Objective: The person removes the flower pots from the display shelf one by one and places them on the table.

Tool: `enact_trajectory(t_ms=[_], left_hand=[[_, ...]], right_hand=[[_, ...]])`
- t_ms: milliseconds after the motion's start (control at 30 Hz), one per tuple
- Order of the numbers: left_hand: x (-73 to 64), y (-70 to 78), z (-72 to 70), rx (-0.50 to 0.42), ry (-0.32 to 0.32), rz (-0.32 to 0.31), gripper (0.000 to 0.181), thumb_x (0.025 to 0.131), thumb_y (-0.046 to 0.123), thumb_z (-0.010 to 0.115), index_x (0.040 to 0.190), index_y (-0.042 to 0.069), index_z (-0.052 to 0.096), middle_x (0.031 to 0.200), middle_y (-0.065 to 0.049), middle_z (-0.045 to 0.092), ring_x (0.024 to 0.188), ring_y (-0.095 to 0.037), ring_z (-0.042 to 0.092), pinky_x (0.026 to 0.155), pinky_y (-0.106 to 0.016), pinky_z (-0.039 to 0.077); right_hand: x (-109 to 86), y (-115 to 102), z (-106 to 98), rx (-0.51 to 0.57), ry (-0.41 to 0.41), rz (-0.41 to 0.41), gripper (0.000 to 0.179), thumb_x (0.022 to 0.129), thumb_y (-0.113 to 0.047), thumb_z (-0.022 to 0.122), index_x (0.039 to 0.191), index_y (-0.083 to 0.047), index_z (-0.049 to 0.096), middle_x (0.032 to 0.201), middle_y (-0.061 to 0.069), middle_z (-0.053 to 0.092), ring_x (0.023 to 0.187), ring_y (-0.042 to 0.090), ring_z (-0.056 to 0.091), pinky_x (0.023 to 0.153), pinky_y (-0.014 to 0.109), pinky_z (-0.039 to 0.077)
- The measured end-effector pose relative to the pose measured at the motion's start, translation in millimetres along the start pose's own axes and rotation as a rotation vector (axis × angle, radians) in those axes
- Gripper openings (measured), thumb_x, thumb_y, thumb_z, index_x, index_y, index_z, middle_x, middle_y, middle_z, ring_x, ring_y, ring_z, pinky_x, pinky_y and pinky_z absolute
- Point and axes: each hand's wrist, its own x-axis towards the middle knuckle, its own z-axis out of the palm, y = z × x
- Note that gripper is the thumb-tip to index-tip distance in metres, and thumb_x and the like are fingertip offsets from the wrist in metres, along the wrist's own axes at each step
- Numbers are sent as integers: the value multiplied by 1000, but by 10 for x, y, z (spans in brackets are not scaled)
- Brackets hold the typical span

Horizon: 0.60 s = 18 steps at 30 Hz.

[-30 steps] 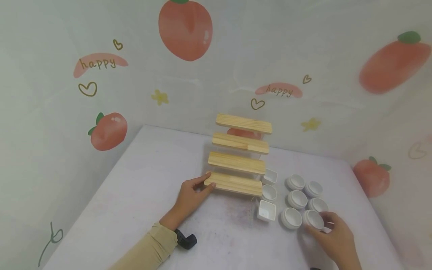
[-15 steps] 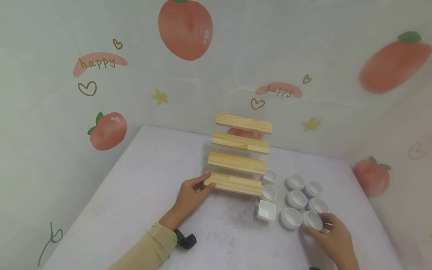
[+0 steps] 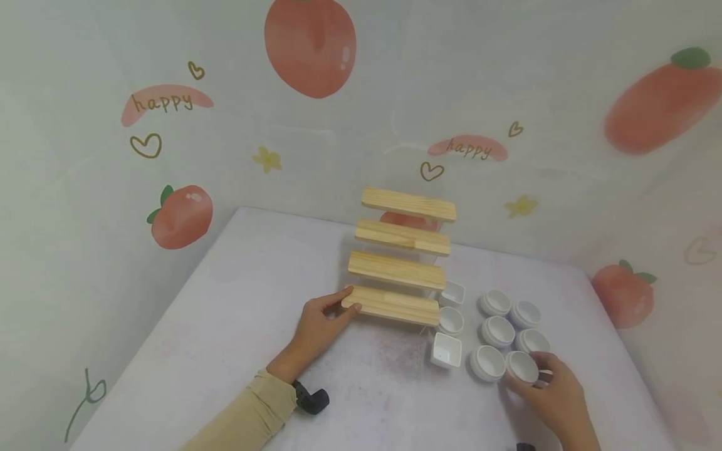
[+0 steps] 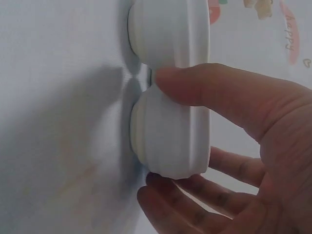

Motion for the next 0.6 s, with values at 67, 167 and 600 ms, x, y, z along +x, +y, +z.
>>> enact_trajectory(t_ms=[67, 167, 600], left_hand=[[4, 0, -14, 14, -12, 9, 55, 96, 42, 81, 144, 20, 67, 150, -1, 63, 145, -19, 55, 121, -45, 45], [20, -2, -65, 54, -29, 38, 53, 97, 42, 80, 144, 22, 67, 149, 0, 64, 142, -15, 57, 117, -43, 49], [76, 192, -560, 488, -43, 183, 39, 97, 39, 79, 125, 13, 80, 106, 3, 80, 100, -16, 74, 87, -37, 60]], right_hand=[[-5, -15, -29, -13, -25, -11, 103, 81, -55, 90, 147, 10, 45, 144, 40, 53, 125, 59, 58, 92, 59, 60], [-20, -43, -99, -40, -36, -60, 104, 81, -57, 90, 148, 10, 45, 143, 40, 54, 124, 59, 59, 90, 60, 61], [-65, -635, -210, -30, 196, -311, 66, 101, -47, 72, 142, 2, 58, 148, 34, 50, 131, 58, 48, 97, 75, 43]])
